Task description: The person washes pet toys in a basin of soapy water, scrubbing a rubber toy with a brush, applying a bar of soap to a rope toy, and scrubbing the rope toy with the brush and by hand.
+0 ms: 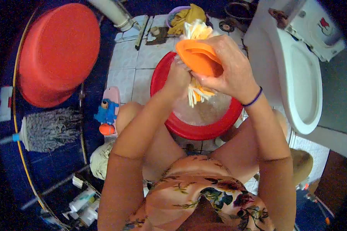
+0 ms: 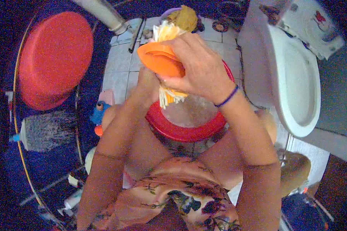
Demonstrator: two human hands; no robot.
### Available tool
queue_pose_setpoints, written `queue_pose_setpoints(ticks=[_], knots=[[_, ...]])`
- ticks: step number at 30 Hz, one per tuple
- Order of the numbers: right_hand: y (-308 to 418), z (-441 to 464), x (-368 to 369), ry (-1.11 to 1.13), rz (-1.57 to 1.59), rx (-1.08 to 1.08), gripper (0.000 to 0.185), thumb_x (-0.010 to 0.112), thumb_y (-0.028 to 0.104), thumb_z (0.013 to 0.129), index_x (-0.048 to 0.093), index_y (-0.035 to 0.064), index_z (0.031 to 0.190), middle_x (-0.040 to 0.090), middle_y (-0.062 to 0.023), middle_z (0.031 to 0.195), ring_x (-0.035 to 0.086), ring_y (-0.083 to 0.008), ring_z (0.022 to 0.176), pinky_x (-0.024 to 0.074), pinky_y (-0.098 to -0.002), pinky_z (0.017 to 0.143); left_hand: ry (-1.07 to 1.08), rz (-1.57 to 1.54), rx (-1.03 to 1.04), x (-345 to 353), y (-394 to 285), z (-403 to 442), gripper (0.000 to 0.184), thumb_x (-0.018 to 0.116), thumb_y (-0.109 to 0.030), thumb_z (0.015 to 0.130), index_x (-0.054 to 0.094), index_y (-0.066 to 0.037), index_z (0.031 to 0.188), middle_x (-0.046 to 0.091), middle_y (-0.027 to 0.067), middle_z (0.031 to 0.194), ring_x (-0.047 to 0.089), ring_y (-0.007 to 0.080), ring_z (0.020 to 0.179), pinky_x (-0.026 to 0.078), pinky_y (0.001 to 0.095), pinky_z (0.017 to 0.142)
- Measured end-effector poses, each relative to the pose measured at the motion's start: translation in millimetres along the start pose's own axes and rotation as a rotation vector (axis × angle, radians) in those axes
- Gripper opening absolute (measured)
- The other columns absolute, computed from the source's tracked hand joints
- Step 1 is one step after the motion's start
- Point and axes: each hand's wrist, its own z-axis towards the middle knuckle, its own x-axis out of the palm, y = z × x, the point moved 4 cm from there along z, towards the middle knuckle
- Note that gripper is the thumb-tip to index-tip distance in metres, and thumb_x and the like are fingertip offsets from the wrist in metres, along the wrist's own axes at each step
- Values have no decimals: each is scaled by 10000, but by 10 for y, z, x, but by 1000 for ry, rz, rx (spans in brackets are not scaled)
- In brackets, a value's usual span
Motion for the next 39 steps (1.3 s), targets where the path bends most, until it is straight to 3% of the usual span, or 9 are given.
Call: queue_pose_setpoints(ticks=[4, 9, 13, 18, 22, 26, 31, 35, 39], knots=[[-416, -6, -152, -46, 32, 382, 439, 699, 264, 618, 563, 37, 968, 537, -144, 867, 537, -312, 787, 449, -368, 689, 63, 9, -129, 200, 16, -96, 509, 307, -437, 907, 411, -48, 1218, 543, 109, 1096, 570, 221, 967, 474, 353, 831], [-225, -70, -5, -36, 57, 118, 416, 700, 259, 630, 565, 46, 960, 530, -147, 899, 525, -324, 817, 438, -376, 719, 60, 12, 30, 24, -5, 116, 526, 270, -474, 917, 441, -53, 1182, 566, 103, 1027, 596, 184, 838, 503, 326, 720], [-546, -51, 8, -55, 66, 476, 462, 706, 300, 631, 539, 40, 975, 526, -165, 896, 524, -337, 839, 435, -375, 724, 89, 123, -148, 98, 144, -22, 486, 285, -436, 926, 471, -43, 1143, 564, 116, 1039, 592, 202, 883, 494, 354, 775], [-129, -37, 163, -87, 6, 163, 442, 688, 279, 647, 545, 41, 992, 507, -154, 854, 525, -315, 799, 442, -372, 693, 57, 56, 25, -76, 4, 73, 464, 320, -401, 927, 449, -31, 1173, 551, 94, 1071, 581, 180, 908, 475, 338, 798], [-425, -52, 115, -81, 6, 331, 441, 681, 282, 664, 551, 38, 1007, 530, -147, 857, 536, -307, 804, 446, -361, 696, 29, 51, -49, 52, 144, 25, 487, 297, -436, 927, 456, -38, 1158, 579, 68, 959, 593, 157, 794, 498, 301, 704], [-878, -130, 117, -178, -5, 503, 341, 636, 252, 764, 543, 9, 984, 560, -39, 770, 516, -110, 682, 423, -249, 610, 132, 4, -166, 124, 95, 25, 480, 300, -460, 919, 478, -59, 1116, 601, 57, 859, 577, 108, 680, 494, 253, 600], [-988, -176, -35, -322, 437, 814, 343, 652, 274, 759, 552, 11, 956, 597, -63, 830, 555, -116, 703, 452, -266, 643, 169, 229, 44, 61, -118, 69, 356, 471, -299, 878, 472, -51, 1134, 607, 62, 887, 574, 106, 684, 490, 239, 586], [-586, -123, -123, -251, 407, 659, 332, 655, 248, 760, 544, 29, 985, 592, -65, 866, 560, -134, 732, 457, -268, 654, 172, 416, 144, -104, -97, 157, 391, 593, -126, 770, 480, -39, 1134, 597, 75, 960, 579, 129, 789, 482, 259, 693], [-294, -56, 101, 67, 42, 320, 412, 669, 303, 742, 538, 52, 1041, 576, -87, 991, 571, -218, 859, 467, -320, 752, 310, 938, 470, -21, -80, 77, 540, 593, -122, 763, 390, -44, 1257, 433, 132, 1271, 397, 213, 1197, 276, 328, 1015]])
